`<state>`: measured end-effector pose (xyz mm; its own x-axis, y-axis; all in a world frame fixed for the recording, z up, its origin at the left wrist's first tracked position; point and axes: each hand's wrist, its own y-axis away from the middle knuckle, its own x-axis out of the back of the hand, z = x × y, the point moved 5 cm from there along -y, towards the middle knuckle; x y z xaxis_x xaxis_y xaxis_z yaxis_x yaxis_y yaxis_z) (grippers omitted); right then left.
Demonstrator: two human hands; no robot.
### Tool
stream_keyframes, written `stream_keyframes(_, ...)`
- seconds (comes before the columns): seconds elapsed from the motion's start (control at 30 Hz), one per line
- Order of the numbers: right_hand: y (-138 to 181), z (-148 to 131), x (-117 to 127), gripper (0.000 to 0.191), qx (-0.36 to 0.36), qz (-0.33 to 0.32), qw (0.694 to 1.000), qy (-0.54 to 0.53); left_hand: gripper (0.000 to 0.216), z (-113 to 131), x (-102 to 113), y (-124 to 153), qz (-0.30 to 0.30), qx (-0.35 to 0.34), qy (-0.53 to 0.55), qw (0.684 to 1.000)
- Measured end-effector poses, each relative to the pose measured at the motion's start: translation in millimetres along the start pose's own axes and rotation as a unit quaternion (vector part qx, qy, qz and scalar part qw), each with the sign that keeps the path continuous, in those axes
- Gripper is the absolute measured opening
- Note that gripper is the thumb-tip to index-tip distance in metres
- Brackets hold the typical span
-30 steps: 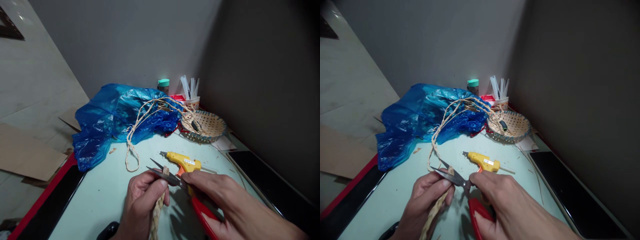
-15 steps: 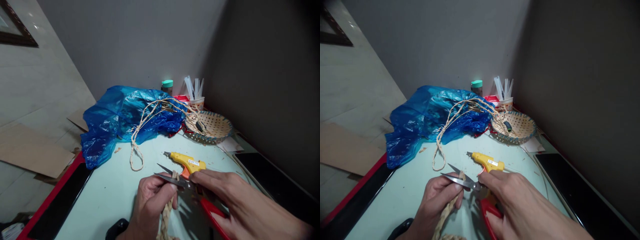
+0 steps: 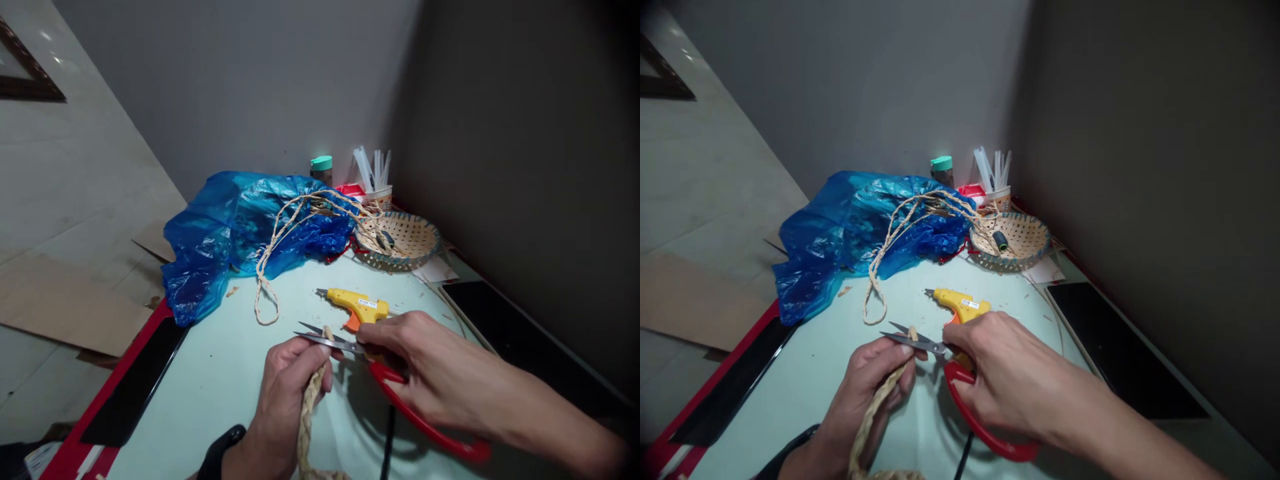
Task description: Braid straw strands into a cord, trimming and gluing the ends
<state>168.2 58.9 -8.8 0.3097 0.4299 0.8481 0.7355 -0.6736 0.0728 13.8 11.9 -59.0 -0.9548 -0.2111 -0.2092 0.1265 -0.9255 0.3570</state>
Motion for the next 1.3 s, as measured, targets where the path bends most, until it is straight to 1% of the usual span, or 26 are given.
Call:
stream_keyframes(0.1, 0.8, -3.2, -3.0, 0.009, 0.011, -0.003, 1.000, 0.007, 0.021, -5.5, 2.3, 4.7, 0.011, 0.010, 0.031, 0.999)
stream_keyframes(0.37, 4.1, -4.4, -7.8, 0.010, 0.048, 0.001, 0.999, 0.026, 0.020, -16.4, 7.6, 14.3, 0.024, 0.006, 0.059, 0.998)
stream_keyframes(0.63, 0.8, -6.7, -5.1, 0.009, 0.051, 0.013, 0.997, 0.049, 0.019, -13.0, 7.9, 13.3, 0.022, -0.002, 0.051, 0.998)
stream_keyframes(0.9, -2.9, -7.4, -6.3, 0.013, 0.036, -0.001, 0.999, 0.028, 0.020, -5.9, 6.4, 9.5, 0.013, -0.006, 0.035, 0.999)
stream_keyframes(0.97, -2.4, -10.1, -3.3, 0.014, 0.037, -0.009, 0.999, 0.018, 0.020, -3.0, 7.4, 10.0, 0.008, -0.009, 0.032, 0.999)
stream_keyframes(1.03, 0.0, -9.9, 5.5, 0.014, 0.043, 0.002, 0.999, 0.015, 0.021, -0.4, 10.3, 10.9, 0.003, -0.010, 0.025, 1.000)
stream_keyframes(1.1, 2.8, -1.4, 18.1, 0.015, 0.040, 0.031, 0.998, 0.031, 0.022, 2.1, 14.6, 11.0, -0.004, -0.010, 0.018, 1.000)
stream_keyframes(1.17, 3.8, 17.8, 28.9, 0.017, 0.016, 0.058, 0.994, 0.087, 0.021, 5.7, 19.6, 9.1, -0.004, -0.013, 0.015, 1.000)
stream_keyframes(1.2, 3.3, 30.3, 32.9, 0.014, -0.001, 0.071, 0.988, 0.137, 0.021, 8.0, 22.2, 7.4, -0.001, -0.018, 0.016, 1.000)
stream_keyframes(1.23, 2.4, 44.6, 37.4, 0.012, -0.034, 0.099, 0.975, 0.197, 0.021, 10.6, 24.5, 5.2, 0.006, -0.025, 0.018, 1.000)
stream_keyframes(1.27, 1.1, 58.4, 39.4, 0.012, -0.061, 0.113, 0.962, 0.241, 0.022, 13.3, 26.5, 2.7, 0.014, -0.033, 0.019, 0.999)
stream_keyframes(1.3, -0.8, 69.8, 39.6, 0.015, -0.069, 0.124, 0.954, 0.264, 0.023, 15.7, 27.9, 0.1, 0.020, -0.040, 0.021, 0.999)
